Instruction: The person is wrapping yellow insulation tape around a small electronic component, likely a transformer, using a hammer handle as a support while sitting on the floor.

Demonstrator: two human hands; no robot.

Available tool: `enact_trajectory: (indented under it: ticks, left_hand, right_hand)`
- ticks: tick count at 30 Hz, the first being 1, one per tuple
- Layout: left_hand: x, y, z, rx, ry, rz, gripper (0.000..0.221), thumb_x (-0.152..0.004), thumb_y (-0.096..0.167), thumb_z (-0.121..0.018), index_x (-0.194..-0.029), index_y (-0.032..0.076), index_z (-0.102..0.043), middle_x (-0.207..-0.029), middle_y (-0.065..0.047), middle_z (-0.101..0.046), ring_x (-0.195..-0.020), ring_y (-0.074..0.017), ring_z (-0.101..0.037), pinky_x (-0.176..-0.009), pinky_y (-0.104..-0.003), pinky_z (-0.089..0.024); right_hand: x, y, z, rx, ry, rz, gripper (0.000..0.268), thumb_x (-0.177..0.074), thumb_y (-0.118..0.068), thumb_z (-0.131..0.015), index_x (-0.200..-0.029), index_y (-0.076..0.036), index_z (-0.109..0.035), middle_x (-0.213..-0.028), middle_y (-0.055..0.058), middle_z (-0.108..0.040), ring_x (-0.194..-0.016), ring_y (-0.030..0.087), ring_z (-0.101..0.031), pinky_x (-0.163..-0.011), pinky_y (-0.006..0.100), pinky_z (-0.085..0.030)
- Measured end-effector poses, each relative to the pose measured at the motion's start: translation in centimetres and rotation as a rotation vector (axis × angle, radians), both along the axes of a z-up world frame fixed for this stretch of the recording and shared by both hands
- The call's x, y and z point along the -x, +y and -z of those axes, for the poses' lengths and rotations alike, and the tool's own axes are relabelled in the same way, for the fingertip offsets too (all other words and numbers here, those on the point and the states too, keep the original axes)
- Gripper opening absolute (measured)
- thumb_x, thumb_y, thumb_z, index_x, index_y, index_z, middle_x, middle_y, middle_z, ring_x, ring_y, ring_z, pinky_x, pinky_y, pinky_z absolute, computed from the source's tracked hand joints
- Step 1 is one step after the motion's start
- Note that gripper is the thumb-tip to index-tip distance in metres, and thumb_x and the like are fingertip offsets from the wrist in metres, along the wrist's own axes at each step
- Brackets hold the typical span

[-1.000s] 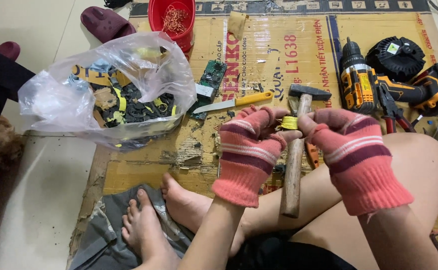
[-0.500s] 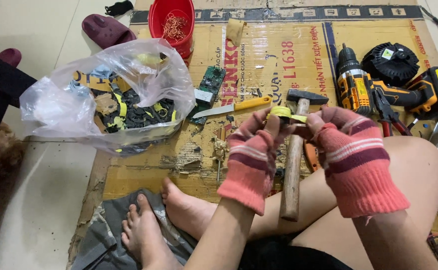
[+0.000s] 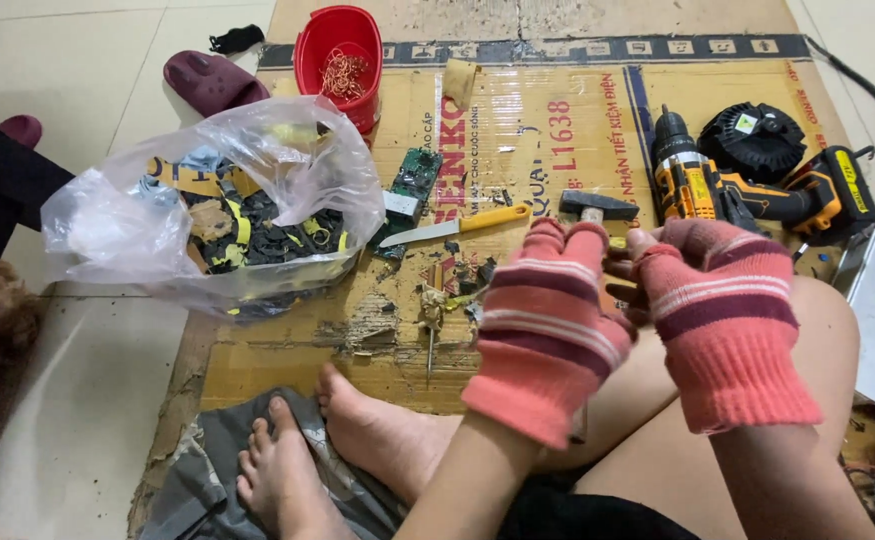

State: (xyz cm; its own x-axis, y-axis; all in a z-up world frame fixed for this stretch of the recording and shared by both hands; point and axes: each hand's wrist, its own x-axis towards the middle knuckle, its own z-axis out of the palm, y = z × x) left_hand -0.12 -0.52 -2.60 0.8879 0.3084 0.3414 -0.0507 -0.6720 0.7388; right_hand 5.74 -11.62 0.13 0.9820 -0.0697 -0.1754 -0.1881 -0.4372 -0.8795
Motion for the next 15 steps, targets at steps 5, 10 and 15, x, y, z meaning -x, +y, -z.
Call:
enact_trajectory:
  ticks: [5, 10, 15]
  left_hand:
    - [-0.4, -0.2, -2.2, 0.216, 0.23, 0.062, 0.049, -0.084, 0.01, -0.065, -0.133, 0.011, -0.058, -0.127, -0.009, -0.052, -0.078, -0.0161, -0.058, -0.063, -0.027, -0.058]
    - [-1.8, 1.3, -2.9, 0.731, 0.368, 0.114, 0.025, -0.097, 0.016, -0.053, -0.115, 0.009, -0.068, -0.1, -0.004, -0.069, -0.076, -0.0155, -0.06, -0.063, -0.028, -0.054]
    - [-5.1, 3.2, 2.3, -0.158, 0.184, 0.519, 0.059, -0.077, 0.007, -0.077, -0.134, 0.016, -0.064, -0.129, -0.008, -0.068, -0.11, -0.0285, -0.068, -0.096, -0.033, -0.054]
  right_hand:
    - [0.1, -0.7, 0.6, -0.022, -0.084, -0.064, 0.023, -0.095, -0.017, -0.072, -0.11, 0.001, -0.069, -0.09, 0.01, -0.075, -0.076, 0.018, -0.074, -0.064, 0.027, -0.06]
    - [-0.3, -2.2, 1.0, -0.109, -0.142, -0.228, 0.028, -0.096, -0.008, -0.07, -0.072, -0.008, -0.056, -0.073, 0.004, -0.064, -0.08, 0.017, -0.079, -0.069, 0.023, -0.059]
    - [-1.6, -3.7, 0.7, 0.068, -0.205, -0.42, 0.014, -0.092, -0.01, -0.072, -0.08, -0.006, -0.065, -0.07, 0.002, -0.058, -0.068, 0.011, -0.05, -0.062, 0.028, -0.044]
